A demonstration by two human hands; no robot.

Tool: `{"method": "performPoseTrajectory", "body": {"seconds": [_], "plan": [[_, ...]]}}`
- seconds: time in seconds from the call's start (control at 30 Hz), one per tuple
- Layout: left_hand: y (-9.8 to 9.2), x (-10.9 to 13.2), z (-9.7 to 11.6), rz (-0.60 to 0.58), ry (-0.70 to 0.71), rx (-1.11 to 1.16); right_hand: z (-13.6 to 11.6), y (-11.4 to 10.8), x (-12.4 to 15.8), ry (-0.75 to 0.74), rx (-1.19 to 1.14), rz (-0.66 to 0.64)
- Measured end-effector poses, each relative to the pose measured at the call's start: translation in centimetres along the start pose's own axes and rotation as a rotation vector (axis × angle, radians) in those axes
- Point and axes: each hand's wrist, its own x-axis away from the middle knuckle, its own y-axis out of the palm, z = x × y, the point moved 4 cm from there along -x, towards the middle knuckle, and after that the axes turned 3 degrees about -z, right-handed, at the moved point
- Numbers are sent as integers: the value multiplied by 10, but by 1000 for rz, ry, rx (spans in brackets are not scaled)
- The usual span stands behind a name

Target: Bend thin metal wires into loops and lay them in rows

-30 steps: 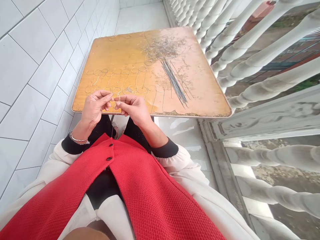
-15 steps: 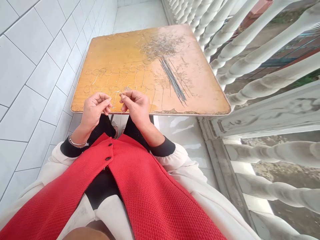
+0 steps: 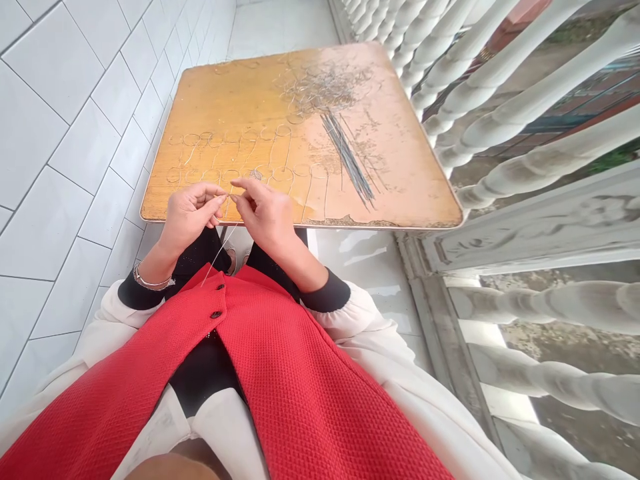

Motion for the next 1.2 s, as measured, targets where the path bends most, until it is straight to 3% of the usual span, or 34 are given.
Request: {"method": "performPoseTrajectory", "body": {"seconds": [0.23, 0.43, 0.87, 1.07, 1.2], "plan": [[-5, 6, 4, 6, 243, -536, -2, 0, -2, -83, 116, -60], [2, 8, 5, -17, 298, -891, 2, 0, -2, -43, 129, -77], [13, 10, -6, 29, 346, -920, -3, 0, 0, -223, 296, -100], [16, 14, -15, 102, 412, -958, 4, -1, -3, -195, 217, -181], [12, 12, -18, 158, 375, -856, 7, 0, -4, -121, 92, -126]]}}
